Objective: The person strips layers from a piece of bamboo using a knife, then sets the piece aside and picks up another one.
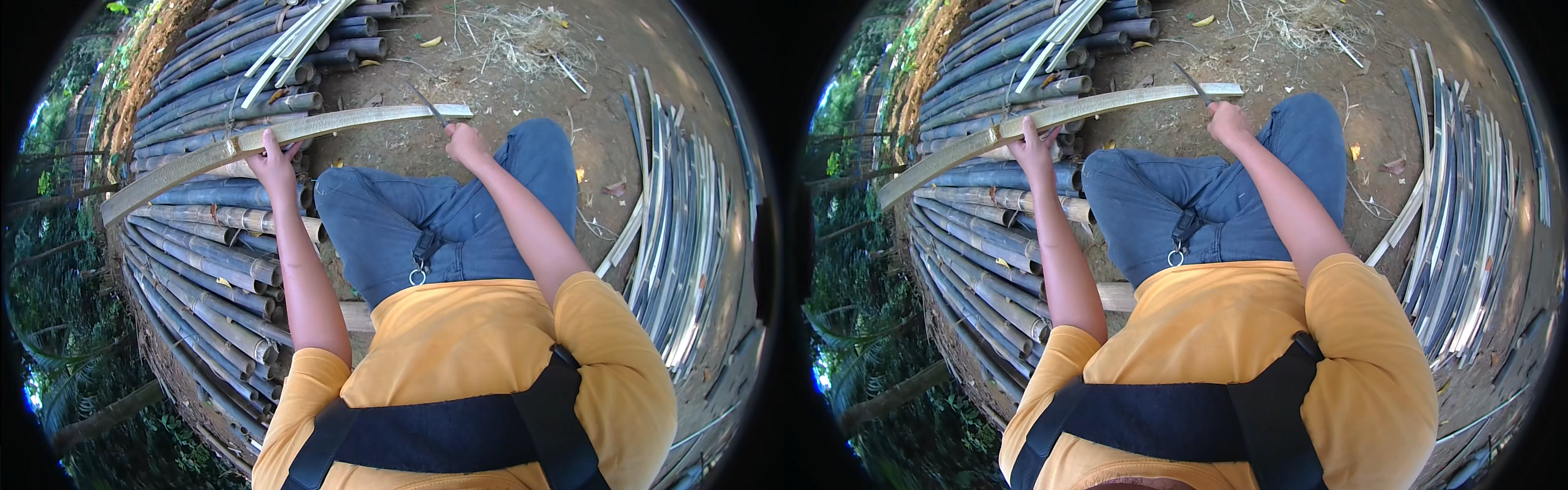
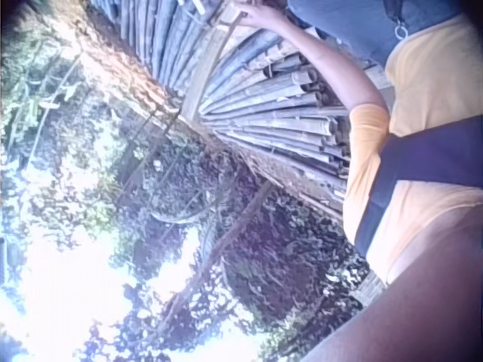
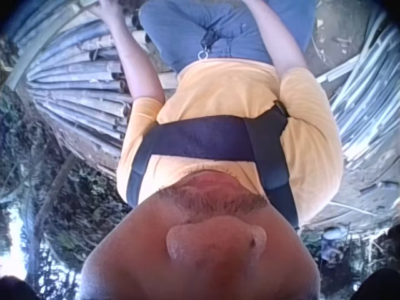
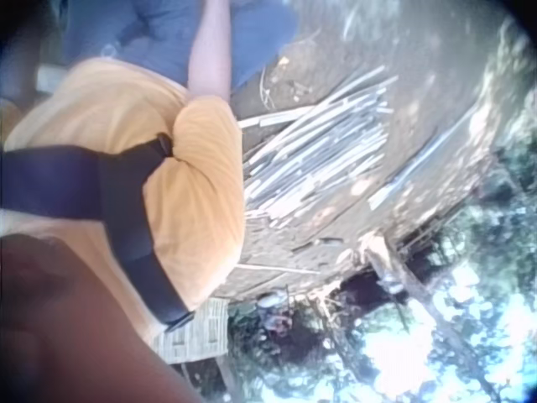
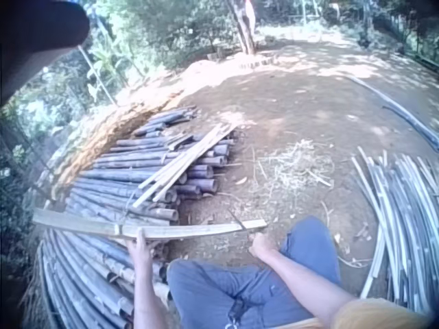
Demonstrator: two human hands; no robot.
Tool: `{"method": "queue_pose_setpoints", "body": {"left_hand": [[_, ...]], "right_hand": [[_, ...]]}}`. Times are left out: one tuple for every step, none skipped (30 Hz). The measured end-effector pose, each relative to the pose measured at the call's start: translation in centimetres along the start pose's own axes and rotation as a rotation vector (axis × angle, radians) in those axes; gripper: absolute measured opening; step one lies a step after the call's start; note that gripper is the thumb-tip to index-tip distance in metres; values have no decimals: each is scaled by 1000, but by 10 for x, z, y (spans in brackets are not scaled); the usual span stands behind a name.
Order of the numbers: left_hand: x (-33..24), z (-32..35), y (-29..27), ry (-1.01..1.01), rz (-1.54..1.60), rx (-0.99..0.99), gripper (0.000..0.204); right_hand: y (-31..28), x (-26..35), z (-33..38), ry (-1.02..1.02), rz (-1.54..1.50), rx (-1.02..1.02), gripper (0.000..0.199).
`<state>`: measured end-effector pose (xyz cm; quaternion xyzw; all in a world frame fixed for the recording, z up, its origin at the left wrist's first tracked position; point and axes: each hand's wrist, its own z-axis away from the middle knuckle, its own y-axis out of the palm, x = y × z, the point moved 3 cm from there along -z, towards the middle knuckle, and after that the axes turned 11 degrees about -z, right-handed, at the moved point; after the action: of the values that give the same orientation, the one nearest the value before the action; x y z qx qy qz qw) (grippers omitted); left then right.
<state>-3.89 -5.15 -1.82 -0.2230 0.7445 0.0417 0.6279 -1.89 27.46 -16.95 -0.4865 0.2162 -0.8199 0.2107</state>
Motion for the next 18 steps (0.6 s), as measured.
{"method": "queue_pose_setpoints", "body": {"left_hand": [[1,0,0,-10,-9,-7,36],[1,-1,0,-3,-4,-8,36],[7,1,-7,-5,-4,-18,35],[12,4,-13,-10,-1,-25,35],[13,5,-15,-8,-1,-20,35],[12,2,-10,1,6,-8,35],[11,3,-12,1,5,-7,36],[11,5,-12,1,5,-20,34],[9,7,-7,2,8,-31,32],[4,7,-4,7,10,-39,30],[0,8,-1,1,16,-24,30],[-1,9,-3,-8,19,-17,31],[-2,9,-4,-16,22,-7,31],[-4,8,-4,-10,21,-12,31],[1,10,-10,-15,14,-31,32],[3,12,-10,-18,20,-42,32],[6,12,-9,-24,26,-34,32],[5,11,-10,-26,30,-27,32]], "right_hand": [[-3,-2,-4,82,-25,-2,32],[-2,3,-8,70,58,7,33],[-4,20,4,46,70,44,33],[-6,35,19,26,84,81,32],[-8,44,25,2,96,109,31],[4,36,17,-48,123,105,30],[7,30,16,-29,130,90,30],[5,21,14,-11,138,76,31],[2,10,12,7,146,58,31],[-1,-9,1,21,168,21,31],[0,-26,-20,67,203,14,31],[-1,-24,-31,110,240,15,31],[-1,-24,-38,154,276,13,31],[-5,-29,-41,129,256,21,31],[-1,-20,-31,90,217,33,30],[-2,-14,-23,56,179,32,29],[-3,-10,-14,22,142,32,28],[-2,-11,-9,-9,117,42,26]]}}
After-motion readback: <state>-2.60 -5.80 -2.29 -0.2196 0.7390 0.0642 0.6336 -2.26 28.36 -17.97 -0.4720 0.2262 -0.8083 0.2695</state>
